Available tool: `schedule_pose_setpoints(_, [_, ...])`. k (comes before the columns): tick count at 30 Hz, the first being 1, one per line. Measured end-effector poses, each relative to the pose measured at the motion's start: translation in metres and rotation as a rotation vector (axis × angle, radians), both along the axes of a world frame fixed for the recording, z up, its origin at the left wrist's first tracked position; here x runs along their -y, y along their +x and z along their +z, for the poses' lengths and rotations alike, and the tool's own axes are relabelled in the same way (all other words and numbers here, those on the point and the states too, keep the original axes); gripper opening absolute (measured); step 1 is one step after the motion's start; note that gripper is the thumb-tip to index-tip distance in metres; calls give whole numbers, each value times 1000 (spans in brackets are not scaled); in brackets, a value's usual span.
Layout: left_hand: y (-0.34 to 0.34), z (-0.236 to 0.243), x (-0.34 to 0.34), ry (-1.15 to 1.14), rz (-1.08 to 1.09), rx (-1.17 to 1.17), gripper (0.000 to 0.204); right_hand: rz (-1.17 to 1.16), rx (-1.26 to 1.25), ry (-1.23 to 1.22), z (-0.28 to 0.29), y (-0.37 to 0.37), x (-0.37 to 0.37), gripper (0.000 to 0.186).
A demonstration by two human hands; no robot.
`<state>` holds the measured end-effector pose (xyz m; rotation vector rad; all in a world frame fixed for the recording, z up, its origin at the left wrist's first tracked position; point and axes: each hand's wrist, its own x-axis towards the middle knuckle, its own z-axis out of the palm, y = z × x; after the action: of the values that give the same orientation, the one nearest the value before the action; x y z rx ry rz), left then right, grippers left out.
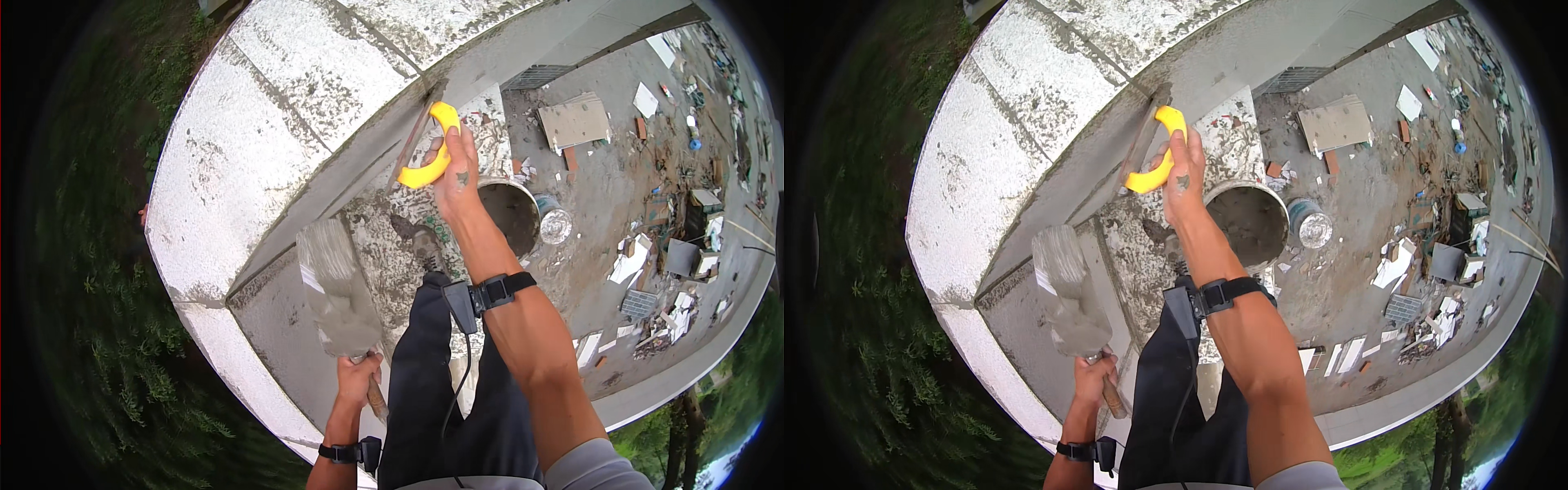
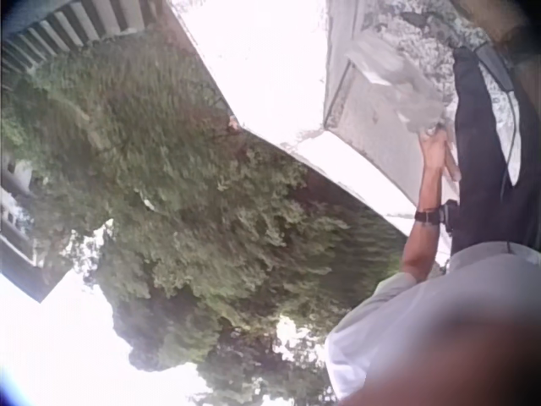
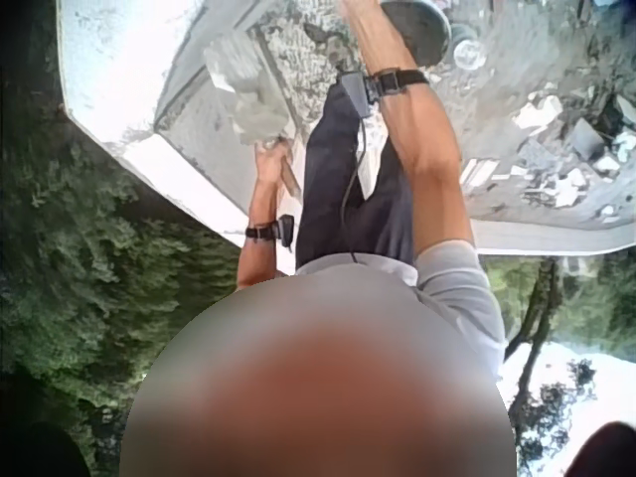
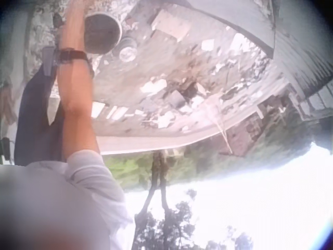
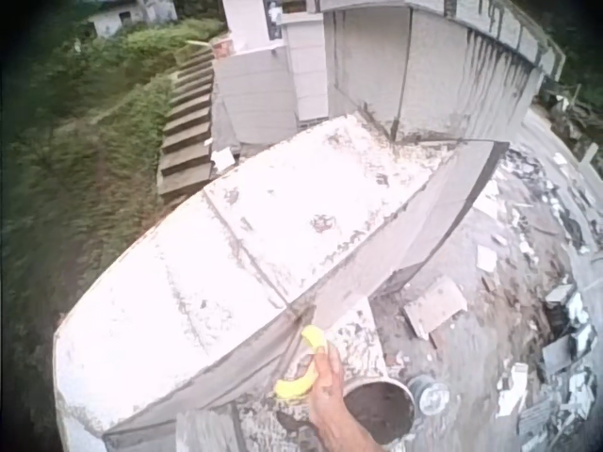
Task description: Apply mortar to a wall and smooth it using a trowel and a hawk.
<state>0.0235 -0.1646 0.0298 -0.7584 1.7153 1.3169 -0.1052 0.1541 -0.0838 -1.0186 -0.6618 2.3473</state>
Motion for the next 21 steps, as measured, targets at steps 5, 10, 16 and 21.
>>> schedule_pose_setpoints(5, [6, -8, 29, -15, -29, 90, 16, 446, 97, 160, -22, 20, 33, 41])
schedule_pose_setpoints(10, [2, -20, 25, -21, -72, 83, 16, -21, -22, -41, -43, 1, 0, 36])
schedule_pose_setpoints(16, [-10, -24, 34, -34, -52, 94, 16, 500, 166, 222, -52, 16, 41, 38])
schedule_pose_setpoints(21, [-15, -28, 16, -38, -85, 122, 15, -8, 104, -131, -76, 3, 7, 41])
